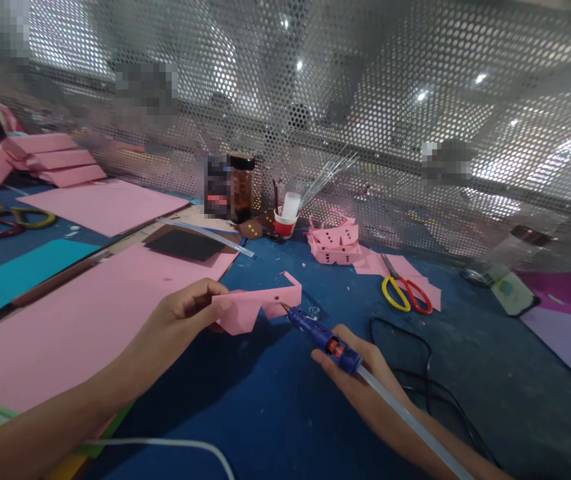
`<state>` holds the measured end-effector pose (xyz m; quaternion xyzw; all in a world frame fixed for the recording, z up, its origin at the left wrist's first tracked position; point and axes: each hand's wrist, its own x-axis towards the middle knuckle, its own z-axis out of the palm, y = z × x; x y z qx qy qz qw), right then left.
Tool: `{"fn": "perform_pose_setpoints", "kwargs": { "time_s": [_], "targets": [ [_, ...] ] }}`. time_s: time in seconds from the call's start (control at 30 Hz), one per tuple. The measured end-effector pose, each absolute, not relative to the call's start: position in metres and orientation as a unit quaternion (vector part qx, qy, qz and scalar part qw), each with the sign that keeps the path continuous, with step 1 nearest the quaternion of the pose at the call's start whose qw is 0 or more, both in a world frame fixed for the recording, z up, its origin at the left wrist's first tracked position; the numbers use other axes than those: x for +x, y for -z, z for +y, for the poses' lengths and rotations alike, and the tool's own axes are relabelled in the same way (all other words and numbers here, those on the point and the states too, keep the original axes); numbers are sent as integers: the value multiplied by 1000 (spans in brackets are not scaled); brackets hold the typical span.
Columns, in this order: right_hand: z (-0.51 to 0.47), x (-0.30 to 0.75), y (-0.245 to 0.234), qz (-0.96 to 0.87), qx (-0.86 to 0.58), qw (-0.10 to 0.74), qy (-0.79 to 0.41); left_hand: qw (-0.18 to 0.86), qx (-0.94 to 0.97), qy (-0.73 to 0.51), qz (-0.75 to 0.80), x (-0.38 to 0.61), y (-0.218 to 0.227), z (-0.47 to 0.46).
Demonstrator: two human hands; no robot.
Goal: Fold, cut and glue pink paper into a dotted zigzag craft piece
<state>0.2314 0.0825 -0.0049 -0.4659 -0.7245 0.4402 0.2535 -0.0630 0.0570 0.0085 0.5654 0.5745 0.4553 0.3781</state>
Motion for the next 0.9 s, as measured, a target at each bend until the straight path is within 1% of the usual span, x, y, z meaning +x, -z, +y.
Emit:
{"fn": "perform_pose_setpoints", "kwargs": {
  "time_s": [0.27, 0.5, 0.67, 0.77, 0.9],
  "targets": [
    [82, 233, 9, -716, -465, 272, -444, 381, 553, -462, 579, -66, -6, 59],
    [81, 232, 21, -671, -511, 325, -427, 378, 548, -461, 587, -66, -6, 58],
    [82, 233, 21, -680, -506, 318, -426, 381, 544, -465, 585, -65, -7, 58],
    [85, 234, 15, -682, -510, 318, -418, 384, 519, -492, 585, -68, -5, 60],
    [95, 239, 4, -689, -520, 277, -422, 405, 448, -541, 585, -72, -3, 63]
  ]
}}
